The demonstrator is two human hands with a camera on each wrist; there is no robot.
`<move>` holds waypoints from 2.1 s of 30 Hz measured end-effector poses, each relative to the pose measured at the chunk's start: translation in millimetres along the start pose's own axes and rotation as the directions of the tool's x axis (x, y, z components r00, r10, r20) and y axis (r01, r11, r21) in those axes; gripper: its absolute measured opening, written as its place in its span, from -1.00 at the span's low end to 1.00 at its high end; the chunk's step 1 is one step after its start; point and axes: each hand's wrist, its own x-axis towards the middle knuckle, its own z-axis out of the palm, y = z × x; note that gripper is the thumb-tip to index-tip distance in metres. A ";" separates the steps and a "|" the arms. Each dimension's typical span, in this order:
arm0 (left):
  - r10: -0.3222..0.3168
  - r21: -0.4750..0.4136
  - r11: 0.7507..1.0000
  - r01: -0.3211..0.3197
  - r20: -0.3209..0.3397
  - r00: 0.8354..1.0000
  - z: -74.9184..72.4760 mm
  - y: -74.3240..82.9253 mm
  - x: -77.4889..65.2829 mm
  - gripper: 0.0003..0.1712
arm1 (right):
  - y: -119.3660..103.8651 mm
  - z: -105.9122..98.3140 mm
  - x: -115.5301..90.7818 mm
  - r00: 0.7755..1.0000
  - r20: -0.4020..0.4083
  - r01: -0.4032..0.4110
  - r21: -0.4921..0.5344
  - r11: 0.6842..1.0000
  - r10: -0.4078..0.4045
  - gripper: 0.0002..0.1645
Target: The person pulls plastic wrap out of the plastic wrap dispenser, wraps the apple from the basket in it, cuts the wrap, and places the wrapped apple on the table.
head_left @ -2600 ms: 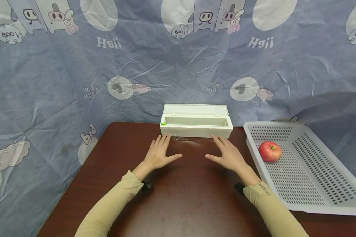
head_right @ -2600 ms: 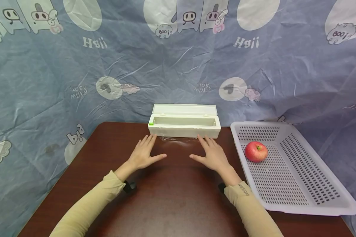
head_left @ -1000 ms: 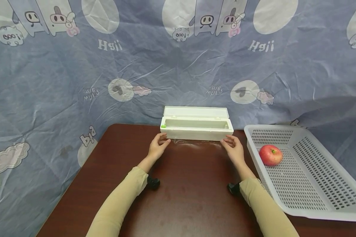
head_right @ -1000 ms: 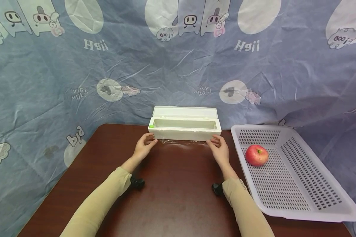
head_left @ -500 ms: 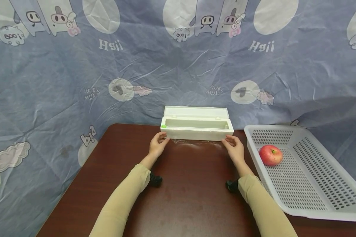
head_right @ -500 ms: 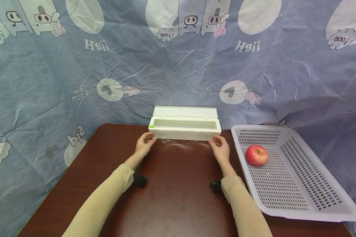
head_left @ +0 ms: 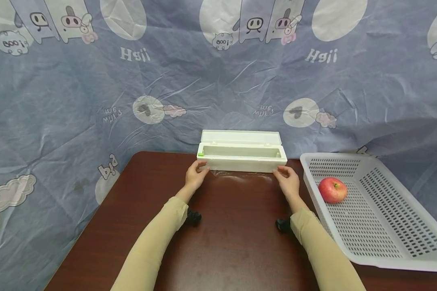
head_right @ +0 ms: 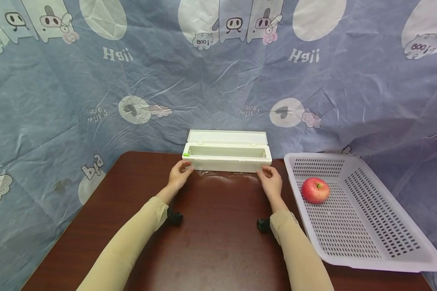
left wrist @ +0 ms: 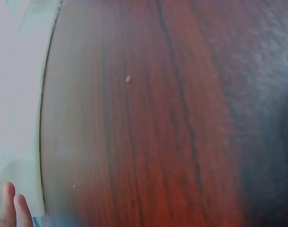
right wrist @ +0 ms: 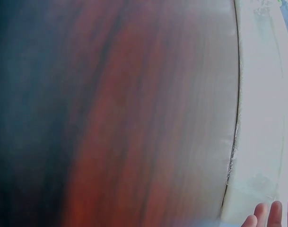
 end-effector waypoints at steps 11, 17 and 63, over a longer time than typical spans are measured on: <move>-0.011 -0.019 1.000 0.010 -0.043 0.999 3.5 -3.1 5.6 -0.70 | 2.7 1.3 5.9 0.999 -0.016 -0.032 0.012 0.999 0.033 -0.55; -0.021 -0.051 0.999 0.017 -0.068 0.997 6.8 -4.3 7.7 -0.73 | 4.2 3.0 10.8 0.999 -0.016 -0.042 0.025 0.999 0.043 -0.57; -0.123 -0.183 0.977 0.109 -0.069 0.990 -1.7 3.9 8.4 -0.84 | 0.2 14.7 19.8 0.989 -0.132 -0.077 -0.020 0.997 0.074 -0.78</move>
